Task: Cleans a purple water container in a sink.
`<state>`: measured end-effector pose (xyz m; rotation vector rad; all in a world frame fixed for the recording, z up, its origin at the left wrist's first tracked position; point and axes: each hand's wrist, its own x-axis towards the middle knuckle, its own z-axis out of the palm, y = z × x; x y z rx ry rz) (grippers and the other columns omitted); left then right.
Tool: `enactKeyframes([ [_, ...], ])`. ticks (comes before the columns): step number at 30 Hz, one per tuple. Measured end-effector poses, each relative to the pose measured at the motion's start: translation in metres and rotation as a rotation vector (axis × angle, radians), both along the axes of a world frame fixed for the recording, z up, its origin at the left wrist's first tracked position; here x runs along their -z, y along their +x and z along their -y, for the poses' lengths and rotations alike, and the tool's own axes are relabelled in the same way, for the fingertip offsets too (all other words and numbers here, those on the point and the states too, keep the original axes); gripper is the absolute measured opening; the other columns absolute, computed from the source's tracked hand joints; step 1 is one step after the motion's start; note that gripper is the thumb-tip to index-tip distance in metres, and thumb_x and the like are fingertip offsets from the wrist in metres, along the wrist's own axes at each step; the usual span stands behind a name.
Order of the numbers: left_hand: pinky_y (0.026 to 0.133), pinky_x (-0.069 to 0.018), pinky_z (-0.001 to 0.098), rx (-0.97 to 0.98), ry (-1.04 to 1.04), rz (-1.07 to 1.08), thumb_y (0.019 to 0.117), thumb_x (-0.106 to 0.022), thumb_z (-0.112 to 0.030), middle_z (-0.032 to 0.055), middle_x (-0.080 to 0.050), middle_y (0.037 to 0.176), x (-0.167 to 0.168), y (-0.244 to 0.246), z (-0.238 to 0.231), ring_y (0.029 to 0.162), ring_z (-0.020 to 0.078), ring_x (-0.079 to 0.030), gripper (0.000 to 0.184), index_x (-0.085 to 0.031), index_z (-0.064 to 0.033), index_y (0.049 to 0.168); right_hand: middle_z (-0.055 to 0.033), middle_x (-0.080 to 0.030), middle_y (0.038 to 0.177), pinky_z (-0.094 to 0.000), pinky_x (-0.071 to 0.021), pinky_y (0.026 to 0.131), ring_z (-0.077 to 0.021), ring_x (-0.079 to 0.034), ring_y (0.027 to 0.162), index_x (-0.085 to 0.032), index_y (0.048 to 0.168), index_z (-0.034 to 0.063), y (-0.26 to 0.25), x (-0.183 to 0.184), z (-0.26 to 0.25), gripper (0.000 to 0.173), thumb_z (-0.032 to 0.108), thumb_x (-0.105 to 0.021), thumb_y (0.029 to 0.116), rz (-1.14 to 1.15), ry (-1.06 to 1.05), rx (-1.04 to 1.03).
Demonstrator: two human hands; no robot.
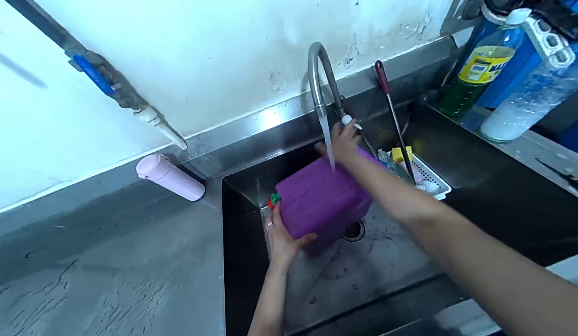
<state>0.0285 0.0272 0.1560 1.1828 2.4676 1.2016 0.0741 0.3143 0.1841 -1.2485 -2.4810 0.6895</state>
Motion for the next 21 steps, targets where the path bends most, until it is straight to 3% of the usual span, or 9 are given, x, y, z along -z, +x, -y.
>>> enactKeyframes([
  [2, 0.118, -0.0339, 0.0582, 0.006, -0.082, 0.030, 0.0527, -0.100, -0.029, 0.0395, -0.040, 0.149, -0.007, -0.011, -0.022, 0.141, 0.0516, -0.040, 0.130, -0.030, 0.0102, 0.155, -0.0348, -0.021, 0.164, -0.0743, -0.0078, 0.119, -0.0527, -0.015, 0.153, -0.027, 0.158, -0.0062, -0.023, 0.010, 0.080, 0.093, 0.061, -0.054, 0.0989, -0.017, -0.034, -0.290],
  [4, 0.117, -0.0343, 0.0566, 0.038, -0.050, -0.007, 0.0529, -0.095, -0.032, 0.0400, -0.044, 0.145, 0.003, -0.033, -0.019, 0.138, 0.0502, -0.043, 0.123, -0.035, 0.0155, 0.149, -0.0272, -0.017, 0.168, -0.0657, -0.0008, 0.124, -0.0437, -0.008, 0.158, -0.023, 0.161, -0.0026, -0.028, -0.003, 0.141, 0.079, 0.051, -0.040, 0.1060, 0.065, -0.092, -0.661],
  [6, 0.116, -0.0348, 0.0575, 0.078, -0.013, -0.045, 0.0510, -0.093, -0.040, 0.0425, -0.043, 0.144, 0.006, -0.045, -0.006, 0.136, 0.0526, -0.043, 0.125, -0.037, 0.0181, 0.147, -0.0201, -0.021, 0.169, -0.0638, -0.0004, 0.124, -0.0385, -0.010, 0.159, -0.027, 0.162, 0.0047, -0.010, -0.015, 0.147, 0.066, 0.038, -0.043, 0.1082, 0.041, -0.085, -0.849],
  [8, 0.114, -0.0377, 0.0566, 0.111, -0.101, -0.055, 0.0467, -0.093, -0.049, 0.0400, -0.042, 0.145, -0.003, -0.046, 0.000, 0.136, 0.0507, -0.044, 0.135, -0.034, 0.0130, 0.151, -0.0207, -0.036, 0.163, -0.0728, -0.0075, 0.121, -0.0437, -0.021, 0.155, -0.048, 0.154, 0.0115, 0.017, -0.016, 0.093, 0.053, 0.032, -0.052, 0.1056, -0.026, -0.079, -0.709],
  [10, 0.116, -0.0377, 0.0558, 0.166, -0.255, -0.010, 0.0465, -0.098, -0.041, 0.0401, -0.040, 0.148, -0.022, -0.046, -0.008, 0.139, 0.0500, -0.043, 0.139, -0.028, 0.0124, 0.153, -0.0279, -0.050, 0.150, -0.0779, -0.0198, 0.114, -0.0522, -0.037, 0.144, -0.060, 0.142, 0.0063, 0.041, -0.007, 0.014, 0.053, 0.042, -0.059, 0.1027, 0.029, -0.091, -0.419],
  [13, 0.118, -0.0363, 0.0561, 0.109, -0.633, 0.082, 0.0669, -0.095, -0.042, 0.0355, -0.035, 0.155, -0.069, -0.031, -0.063, 0.144, 0.0463, -0.039, 0.124, -0.024, 0.0083, 0.155, -0.0318, -0.043, 0.153, -0.0777, -0.0311, 0.106, -0.0569, -0.042, 0.137, -0.056, 0.143, 0.0031, 0.073, 0.004, -0.040, 0.077, 0.066, -0.051, 0.0985, 0.188, -0.121, -0.207],
  [15, 0.116, -0.0321, 0.0654, -0.033, -0.821, 0.054, 0.0867, -0.069, -0.068, 0.0332, -0.033, 0.158, -0.083, -0.013, -0.107, 0.146, 0.0492, -0.034, 0.105, -0.033, 0.0031, 0.155, -0.0313, -0.046, 0.151, -0.0735, -0.0366, 0.105, -0.0532, -0.047, 0.135, -0.052, 0.146, 0.0021, 0.110, -0.002, -0.019, 0.082, 0.069, -0.044, 0.0996, 0.326, -0.165, -0.204],
  [17, 0.115, -0.0236, 0.0725, -0.076, -0.838, -0.056, 0.0951, -0.051, -0.072, 0.0292, -0.039, 0.157, -0.077, -0.003, -0.145, 0.147, 0.0497, -0.033, 0.087, -0.048, -0.0053, 0.151, -0.0344, -0.053, 0.142, -0.0717, -0.0374, 0.107, -0.0522, -0.051, 0.133, -0.049, 0.146, -0.0036, 0.158, -0.011, 0.025, 0.082, 0.066, -0.035, 0.1040, 0.435, -0.270, -0.287],
  [21, 0.116, -0.0327, 0.0628, 0.453, -0.843, -0.367, 0.1044, -0.049, -0.055, 0.0216, -0.061, 0.139, -0.057, 0.012, -0.200, 0.137, 0.0399, -0.050, 0.057, -0.067, -0.0079, 0.132, -0.0336, -0.065, 0.118, -0.0666, -0.0464, 0.098, -0.0493, -0.064, 0.110, -0.050, 0.140, -0.0083, 0.219, 0.003, 0.110, 0.062, 0.042, -0.057, 0.1049, 0.325, -0.651, -0.681],
])
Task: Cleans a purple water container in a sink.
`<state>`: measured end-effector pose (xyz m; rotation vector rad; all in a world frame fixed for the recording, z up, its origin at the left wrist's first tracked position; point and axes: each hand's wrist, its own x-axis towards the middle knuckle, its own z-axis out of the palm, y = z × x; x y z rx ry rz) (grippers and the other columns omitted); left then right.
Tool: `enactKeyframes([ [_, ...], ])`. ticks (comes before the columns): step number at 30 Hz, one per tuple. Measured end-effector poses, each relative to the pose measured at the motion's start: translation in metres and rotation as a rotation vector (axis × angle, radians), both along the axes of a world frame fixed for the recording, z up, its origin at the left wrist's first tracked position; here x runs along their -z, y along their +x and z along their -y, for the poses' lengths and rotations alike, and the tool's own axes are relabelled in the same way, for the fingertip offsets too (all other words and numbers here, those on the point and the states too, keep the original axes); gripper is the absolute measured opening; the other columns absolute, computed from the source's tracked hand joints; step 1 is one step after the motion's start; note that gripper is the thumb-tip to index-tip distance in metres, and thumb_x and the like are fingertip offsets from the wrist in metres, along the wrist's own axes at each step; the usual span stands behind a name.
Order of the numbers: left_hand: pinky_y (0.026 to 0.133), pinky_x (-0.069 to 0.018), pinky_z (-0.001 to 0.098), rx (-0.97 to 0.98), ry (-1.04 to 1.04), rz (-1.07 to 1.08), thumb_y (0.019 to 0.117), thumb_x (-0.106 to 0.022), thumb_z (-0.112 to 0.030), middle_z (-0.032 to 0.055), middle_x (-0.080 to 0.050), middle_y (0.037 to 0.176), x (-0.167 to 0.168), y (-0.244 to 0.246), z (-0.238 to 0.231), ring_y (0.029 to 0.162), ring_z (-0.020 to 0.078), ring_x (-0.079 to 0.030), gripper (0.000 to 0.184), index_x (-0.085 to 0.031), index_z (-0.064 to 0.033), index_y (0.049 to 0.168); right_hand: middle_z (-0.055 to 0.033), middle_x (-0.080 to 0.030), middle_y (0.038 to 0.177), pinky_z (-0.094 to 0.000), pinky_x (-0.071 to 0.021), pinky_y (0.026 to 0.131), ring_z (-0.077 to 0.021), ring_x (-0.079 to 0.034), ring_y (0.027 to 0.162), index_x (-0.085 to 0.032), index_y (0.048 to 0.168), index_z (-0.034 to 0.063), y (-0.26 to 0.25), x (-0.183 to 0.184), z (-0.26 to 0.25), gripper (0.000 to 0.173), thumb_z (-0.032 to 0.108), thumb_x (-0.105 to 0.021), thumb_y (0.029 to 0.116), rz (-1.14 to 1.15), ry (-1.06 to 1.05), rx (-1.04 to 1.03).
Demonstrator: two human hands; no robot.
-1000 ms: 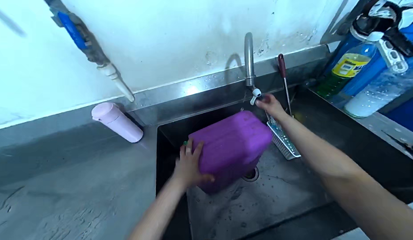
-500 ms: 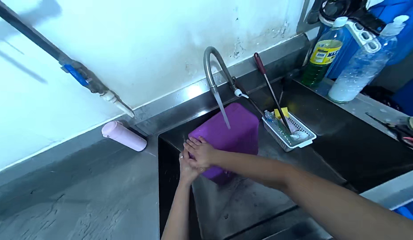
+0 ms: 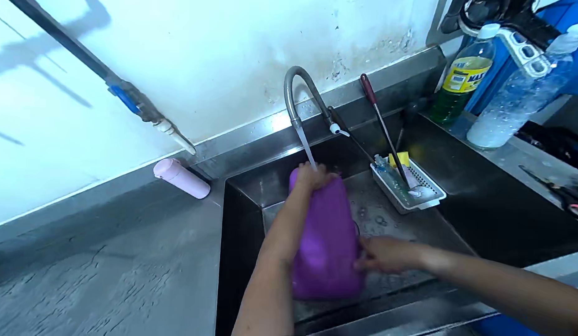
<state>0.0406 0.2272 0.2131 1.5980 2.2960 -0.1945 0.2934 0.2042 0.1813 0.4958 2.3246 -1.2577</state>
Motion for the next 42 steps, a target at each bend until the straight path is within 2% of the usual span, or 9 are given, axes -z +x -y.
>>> enactKeyframes([
  [6, 0.111, -0.0291, 0.0718, -0.204, -0.050, -0.025, 0.1081, -0.047, -0.040, 0.0201, -0.055, 0.147, 0.006, -0.011, -0.007, 0.144, 0.0430, -0.041, 0.045, -0.067, -0.0079, 0.132, -0.0254, -0.059, 0.131, -0.0514, -0.0482, 0.093, -0.0359, -0.061, 0.109, -0.042, 0.150, 0.0012, -0.082, 0.075, -0.058, 0.068, 0.052, -0.020, 0.1108, -0.253, -0.544, 0.536],
  [8, 0.109, -0.0344, 0.0677, -0.213, -0.013, -0.037, 0.1086, -0.044, -0.040, 0.0172, -0.055, 0.148, 0.005, -0.025, 0.002, 0.144, 0.0403, -0.042, 0.046, -0.068, -0.0081, 0.130, -0.0095, -0.061, 0.096, -0.0344, -0.0470, 0.069, -0.0179, -0.055, 0.075, -0.054, 0.135, 0.0041, -0.125, 0.080, -0.079, 0.078, 0.061, -0.008, 0.1074, -0.231, -0.590, 0.604],
  [14, 0.109, -0.0356, 0.0653, -0.240, 0.053, -0.004, 0.1093, -0.044, -0.035, 0.0202, -0.059, 0.143, 0.002, -0.048, 0.007, 0.141, 0.0399, -0.046, 0.042, -0.070, -0.0067, 0.126, 0.0002, -0.061, 0.093, -0.0250, -0.0506, 0.072, -0.0063, -0.059, 0.078, -0.052, 0.125, 0.0040, -0.161, 0.111, -0.090, 0.035, 0.030, -0.034, 0.1112, -0.533, -0.948, 0.479],
  [17, 0.110, -0.0338, 0.0669, -0.215, 0.032, 0.016, 0.1096, -0.043, -0.034, 0.0193, -0.058, 0.144, 0.002, -0.049, 0.001, 0.141, 0.0402, -0.046, 0.042, -0.070, -0.0074, 0.127, -0.0018, -0.068, 0.112, -0.0312, -0.0559, 0.081, -0.0124, -0.067, 0.097, -0.046, 0.129, 0.0124, -0.156, 0.140, -0.105, 0.048, 0.019, -0.063, 0.0848, -0.689, -1.113, 0.419],
  [22, 0.110, -0.0336, 0.0666, -0.166, 0.060, 0.028, 0.1083, -0.047, -0.034, 0.0152, -0.061, 0.142, 0.006, -0.049, 0.001, 0.141, 0.0379, -0.047, 0.040, -0.072, -0.0070, 0.123, 0.0007, -0.060, 0.075, -0.0182, -0.0446, 0.053, -0.0034, -0.053, 0.056, -0.057, 0.118, 0.0049, -0.161, 0.095, -0.113, 0.060, 0.049, -0.018, 0.1120, -0.256, -0.724, 0.435],
  [28, 0.108, -0.0357, 0.0662, -0.156, 0.073, 0.043, 0.1080, -0.049, -0.032, 0.0153, -0.062, 0.141, 0.005, -0.052, 0.001, 0.139, 0.0385, -0.048, 0.037, -0.073, -0.0068, 0.121, -0.0005, -0.068, 0.100, -0.0303, -0.0572, 0.082, -0.0105, -0.067, 0.089, -0.051, 0.118, 0.0065, -0.155, 0.117, -0.124, 0.025, 0.005, -0.050, 0.0928, -0.577, -0.987, 0.264],
  [36, 0.107, -0.0372, 0.0653, -0.161, 0.077, 0.033, 0.1070, -0.050, -0.036, 0.0135, -0.063, 0.140, 0.013, -0.059, -0.007, 0.138, 0.0364, -0.051, 0.039, -0.074, -0.0084, 0.120, -0.0051, -0.064, 0.112, -0.0306, -0.0564, 0.079, -0.0121, -0.065, 0.092, -0.046, 0.133, 0.0047, -0.153, 0.103, -0.128, 0.037, 0.016, -0.048, 0.0979, -0.496, -0.897, 0.270],
  [39, 0.109, -0.0365, 0.0646, -0.172, 0.072, 0.040, 0.1069, -0.050, -0.037, 0.0137, -0.062, 0.141, 0.011, -0.057, -0.005, 0.139, 0.0360, -0.049, 0.039, -0.073, -0.0093, 0.122, 0.0005, -0.060, 0.076, -0.0212, -0.0455, 0.055, -0.0051, -0.054, 0.058, -0.058, 0.115, 0.0025, -0.160, 0.089, -0.106, 0.046, 0.038, -0.028, 0.1138, -0.337, -0.731, 0.524],
  [42, 0.108, -0.0359, 0.0660, -0.201, 0.080, 0.059, 0.1079, -0.048, -0.034, 0.0162, -0.062, 0.140, 0.004, -0.056, -0.002, 0.139, 0.0385, -0.048, 0.038, -0.073, -0.0084, 0.122, -0.0092, -0.062, 0.119, -0.0333, -0.0560, 0.082, -0.0146, -0.064, 0.098, -0.041, 0.143, 0.0030, -0.151, 0.095, -0.117, 0.044, 0.029, -0.036, 0.1077, -0.459, -0.841, 0.333],
])
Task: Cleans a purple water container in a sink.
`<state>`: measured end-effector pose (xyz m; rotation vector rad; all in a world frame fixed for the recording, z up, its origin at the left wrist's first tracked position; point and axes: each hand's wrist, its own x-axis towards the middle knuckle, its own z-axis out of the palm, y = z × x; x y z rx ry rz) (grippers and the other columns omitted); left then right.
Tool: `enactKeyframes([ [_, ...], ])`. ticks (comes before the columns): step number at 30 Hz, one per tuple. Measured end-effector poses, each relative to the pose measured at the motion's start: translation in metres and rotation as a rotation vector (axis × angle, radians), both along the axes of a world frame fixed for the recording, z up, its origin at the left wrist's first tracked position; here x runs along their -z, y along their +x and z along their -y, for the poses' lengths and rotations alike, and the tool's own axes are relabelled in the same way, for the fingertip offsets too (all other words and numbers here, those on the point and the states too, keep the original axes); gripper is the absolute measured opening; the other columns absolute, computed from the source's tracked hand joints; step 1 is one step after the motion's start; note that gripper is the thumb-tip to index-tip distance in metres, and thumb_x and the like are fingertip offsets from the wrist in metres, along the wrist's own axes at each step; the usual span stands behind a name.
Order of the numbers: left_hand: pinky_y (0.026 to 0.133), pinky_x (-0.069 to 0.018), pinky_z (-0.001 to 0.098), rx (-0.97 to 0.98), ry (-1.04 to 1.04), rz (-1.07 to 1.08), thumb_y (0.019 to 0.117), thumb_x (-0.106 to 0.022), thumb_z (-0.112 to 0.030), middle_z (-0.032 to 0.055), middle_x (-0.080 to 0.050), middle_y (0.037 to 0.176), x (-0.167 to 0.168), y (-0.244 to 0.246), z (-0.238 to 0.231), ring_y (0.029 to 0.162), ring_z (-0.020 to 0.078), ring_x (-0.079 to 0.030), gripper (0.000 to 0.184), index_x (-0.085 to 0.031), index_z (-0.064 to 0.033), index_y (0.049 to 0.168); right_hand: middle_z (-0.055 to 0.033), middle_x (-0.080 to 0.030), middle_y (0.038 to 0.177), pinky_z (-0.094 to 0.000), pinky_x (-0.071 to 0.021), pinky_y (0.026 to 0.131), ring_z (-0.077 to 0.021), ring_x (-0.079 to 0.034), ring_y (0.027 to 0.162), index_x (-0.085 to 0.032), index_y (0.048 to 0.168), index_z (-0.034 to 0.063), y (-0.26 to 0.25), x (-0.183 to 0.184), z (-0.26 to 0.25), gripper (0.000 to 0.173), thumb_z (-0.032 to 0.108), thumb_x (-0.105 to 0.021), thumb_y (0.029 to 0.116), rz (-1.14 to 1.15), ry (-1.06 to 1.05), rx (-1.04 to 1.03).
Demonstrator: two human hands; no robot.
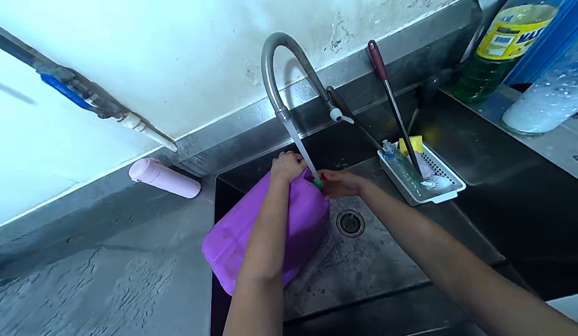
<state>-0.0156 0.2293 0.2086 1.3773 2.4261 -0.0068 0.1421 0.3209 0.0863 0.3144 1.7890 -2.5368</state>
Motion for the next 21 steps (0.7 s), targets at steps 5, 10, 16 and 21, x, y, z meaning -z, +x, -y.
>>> enactKeyframes([
  [5, 0.111, -0.0347, 0.0646, -0.007, -0.030, 0.002, 0.1066, -0.051, -0.036, 0.0149, -0.061, 0.142, 0.002, 0.008, -0.008, 0.141, 0.0372, -0.047, 0.038, -0.073, -0.0098, 0.124, -0.0057, -0.060, 0.091, -0.0285, -0.0497, 0.070, -0.0106, -0.056, 0.074, -0.055, 0.124, -0.0019, -0.007, 0.003, 0.023, 0.058, 0.039, -0.016, 0.1138, 0.136, 0.039, 0.227],
  [10, 0.111, -0.0341, 0.0672, 0.039, 0.016, 0.036, 0.1046, -0.055, -0.038, 0.0189, -0.062, 0.139, -0.001, 0.020, -0.011, 0.139, 0.0405, -0.048, 0.040, -0.073, -0.0057, 0.120, -0.0154, -0.063, 0.110, -0.0355, -0.0527, 0.084, -0.0181, -0.062, 0.093, -0.052, 0.136, -0.0034, 0.008, -0.008, 0.035, 0.055, 0.032, -0.016, 0.1145, 0.208, 0.004, 0.395],
  [16, 0.109, -0.0341, 0.0675, 0.117, 0.024, 0.049, 0.1052, -0.054, -0.040, 0.0238, -0.062, 0.135, -0.002, 0.023, -0.010, 0.138, 0.0429, -0.048, 0.045, -0.071, -0.0017, 0.121, -0.0079, -0.063, 0.109, -0.0325, -0.0550, 0.079, -0.0143, -0.065, 0.091, -0.043, 0.141, 0.0012, 0.020, -0.023, -0.001, 0.048, 0.029, -0.016, 0.1123, 0.206, 0.114, -0.037],
  [21, 0.107, -0.0360, 0.0671, 0.135, -0.008, 0.015, 0.1053, -0.052, -0.041, 0.0234, -0.062, 0.136, 0.000, 0.028, -0.009, 0.138, 0.0422, -0.049, 0.045, -0.070, -0.0029, 0.121, 0.0069, -0.045, 0.054, -0.0187, -0.0348, 0.045, -0.0031, -0.039, 0.044, -0.051, 0.082, 0.0146, 0.013, -0.016, 0.027, 0.061, 0.050, -0.011, 0.1111, 0.340, 0.080, 0.164],
])
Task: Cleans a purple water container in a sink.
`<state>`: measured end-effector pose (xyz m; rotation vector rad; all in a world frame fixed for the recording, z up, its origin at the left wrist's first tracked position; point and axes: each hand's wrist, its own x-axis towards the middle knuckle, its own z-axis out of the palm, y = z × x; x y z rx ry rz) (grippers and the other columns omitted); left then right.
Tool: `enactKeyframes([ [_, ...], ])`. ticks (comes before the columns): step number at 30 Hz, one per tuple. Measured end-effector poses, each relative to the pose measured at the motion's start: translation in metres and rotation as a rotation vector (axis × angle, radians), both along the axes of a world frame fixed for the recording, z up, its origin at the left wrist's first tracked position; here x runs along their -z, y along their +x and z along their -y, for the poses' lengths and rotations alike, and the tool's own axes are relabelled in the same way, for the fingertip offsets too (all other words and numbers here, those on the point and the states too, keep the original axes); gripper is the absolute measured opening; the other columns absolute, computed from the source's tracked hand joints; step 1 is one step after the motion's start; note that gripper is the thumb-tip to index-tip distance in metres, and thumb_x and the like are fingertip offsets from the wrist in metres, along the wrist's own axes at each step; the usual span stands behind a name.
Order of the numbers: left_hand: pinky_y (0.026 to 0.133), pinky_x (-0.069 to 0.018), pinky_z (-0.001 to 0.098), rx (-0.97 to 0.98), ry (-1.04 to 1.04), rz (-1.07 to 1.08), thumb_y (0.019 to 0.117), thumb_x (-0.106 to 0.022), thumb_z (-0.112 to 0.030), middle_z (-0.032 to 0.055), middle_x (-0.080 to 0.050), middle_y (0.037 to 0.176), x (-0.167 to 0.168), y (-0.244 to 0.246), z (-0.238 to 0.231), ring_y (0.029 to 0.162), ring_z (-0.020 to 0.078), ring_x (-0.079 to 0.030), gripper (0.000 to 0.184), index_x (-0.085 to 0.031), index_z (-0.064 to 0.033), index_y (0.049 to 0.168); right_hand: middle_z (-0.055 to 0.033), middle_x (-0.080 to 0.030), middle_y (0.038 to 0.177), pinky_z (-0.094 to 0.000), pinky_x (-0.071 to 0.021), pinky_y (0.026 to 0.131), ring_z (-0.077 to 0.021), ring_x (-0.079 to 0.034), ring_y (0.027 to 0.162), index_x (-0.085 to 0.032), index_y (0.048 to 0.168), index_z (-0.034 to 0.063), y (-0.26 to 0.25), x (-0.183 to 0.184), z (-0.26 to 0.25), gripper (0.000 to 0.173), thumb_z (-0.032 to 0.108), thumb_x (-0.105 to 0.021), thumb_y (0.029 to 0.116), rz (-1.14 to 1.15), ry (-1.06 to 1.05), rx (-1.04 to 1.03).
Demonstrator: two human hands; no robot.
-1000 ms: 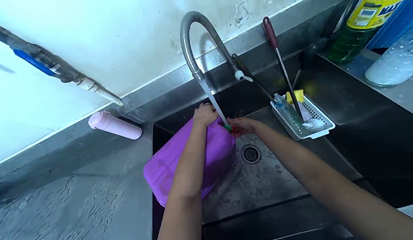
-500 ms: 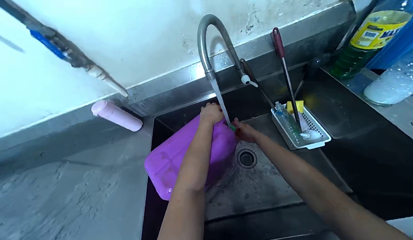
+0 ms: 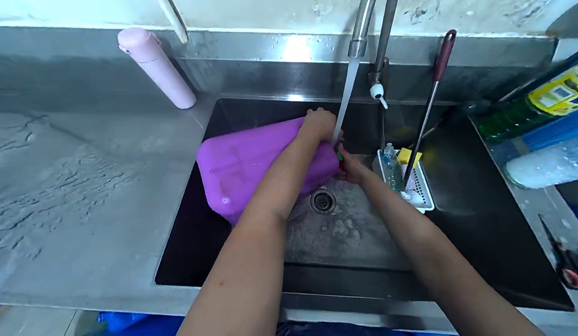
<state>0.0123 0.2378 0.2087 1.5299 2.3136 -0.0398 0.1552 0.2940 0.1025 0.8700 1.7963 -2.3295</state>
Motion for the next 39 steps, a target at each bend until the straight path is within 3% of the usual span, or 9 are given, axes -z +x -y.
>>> enactKeyframes([
  [3, 0.109, -0.0346, 0.0671, -0.040, 0.011, 0.009, 0.1054, -0.051, -0.042, 0.0236, -0.061, 0.136, -0.004, -0.004, 0.005, 0.138, 0.0420, -0.048, 0.047, -0.069, -0.0017, 0.121, -0.0024, -0.065, 0.102, -0.0291, -0.0546, 0.073, -0.0107, -0.064, 0.084, -0.044, 0.141, 0.0074, 0.008, 0.007, -0.026, 0.046, 0.035, -0.024, 0.1097, -0.163, -0.028, -0.232],
  [7, 0.110, -0.0330, 0.0666, -0.046, 0.014, 0.026, 0.1056, -0.052, -0.042, 0.0227, -0.061, 0.136, -0.005, -0.003, 0.006, 0.139, 0.0411, -0.048, 0.047, -0.069, -0.0018, 0.122, 0.0067, -0.050, 0.058, -0.0196, -0.0400, 0.050, -0.0030, -0.045, 0.048, -0.054, 0.088, 0.0126, 0.000, 0.005, 0.002, 0.058, 0.044, -0.012, 0.1123, -0.081, 0.005, 0.001],
  [12, 0.108, -0.0358, 0.0663, -0.042, 0.025, 0.018, 0.1049, -0.054, -0.041, 0.0238, -0.063, 0.133, -0.004, -0.004, 0.009, 0.136, 0.0424, -0.050, 0.046, -0.070, -0.0008, 0.119, -0.0097, -0.061, 0.108, -0.0312, -0.0532, 0.081, -0.0121, -0.061, 0.090, -0.040, 0.145, -0.0020, 0.006, 0.002, 0.008, 0.045, 0.021, -0.020, 0.1115, -0.153, 0.095, 0.027],
  [20, 0.109, -0.0345, 0.0673, -0.007, 0.026, 0.027, 0.1043, -0.055, -0.036, 0.0207, -0.063, 0.136, 0.000, -0.001, 0.007, 0.138, 0.0413, -0.048, 0.039, -0.072, -0.0033, 0.119, -0.0099, -0.063, 0.101, -0.0338, -0.0539, 0.073, -0.0151, -0.063, 0.083, -0.043, 0.141, -0.0007, 0.007, 0.000, 0.009, 0.049, 0.027, -0.016, 0.1122, -0.143, 0.077, 0.018],
  [25, 0.108, -0.0367, 0.0649, 0.042, 0.016, 0.013, 0.1051, -0.053, -0.039, 0.0199, -0.062, 0.137, 0.005, 0.000, 0.005, 0.138, 0.0398, -0.049, 0.043, -0.071, -0.0033, 0.121, 0.0028, -0.054, 0.067, -0.0222, -0.0376, 0.048, -0.0052, -0.045, 0.051, -0.056, 0.109, 0.0078, -0.001, -0.017, 0.010, 0.046, 0.036, -0.019, 0.1137, 0.094, 0.020, 0.033],
  [29, 0.109, -0.0360, 0.0649, 0.020, -0.012, 0.014, 0.1050, -0.053, -0.039, 0.0182, -0.061, 0.138, 0.003, -0.003, 0.003, 0.139, 0.0385, -0.047, 0.042, -0.072, -0.0046, 0.121, -0.0079, -0.064, 0.099, -0.0334, -0.0511, 0.069, -0.0151, -0.061, 0.078, -0.047, 0.140, 0.0041, 0.009, -0.004, 0.014, 0.050, 0.030, -0.015, 0.1124, -0.089, -0.024, 0.030],
  [33, 0.107, -0.0363, 0.0660, 0.041, 0.006, 0.030, 0.1050, -0.054, -0.037, 0.0198, -0.062, 0.137, 0.002, -0.002, 0.003, 0.138, 0.0400, -0.048, 0.041, -0.072, -0.0027, 0.118, 0.0055, -0.045, 0.058, -0.0213, -0.0330, 0.046, -0.0042, -0.038, 0.046, -0.053, 0.093, 0.0092, -0.001, -0.014, 0.028, 0.049, 0.034, -0.016, 0.1134, 0.013, -0.085, 0.191],
  [37, 0.107, -0.0369, 0.0666, 0.014, -0.007, 0.001, 0.1055, -0.052, -0.036, 0.0185, -0.062, 0.137, 0.003, -0.003, 0.006, 0.139, 0.0393, -0.047, 0.039, -0.072, -0.0048, 0.119, -0.0022, -0.061, 0.088, -0.0290, -0.0480, 0.064, -0.0107, -0.056, 0.069, -0.052, 0.131, 0.0072, 0.009, -0.005, 0.008, 0.049, 0.034, -0.015, 0.1131, -0.074, -0.086, -0.050],
  [39, 0.107, -0.0358, 0.0661, 0.022, 0.053, 0.030, 0.1041, -0.055, -0.035, 0.0191, -0.064, 0.134, 0.007, 0.003, 0.010, 0.135, 0.0396, -0.051, 0.038, -0.073, -0.0041, 0.116, 0.0047, -0.053, 0.069, -0.0226, -0.0395, 0.050, -0.0046, -0.045, 0.053, -0.055, 0.116, 0.0069, 0.013, 0.001, 0.033, 0.045, 0.029, -0.016, 0.1119, -0.148, -0.064, 0.152],
])
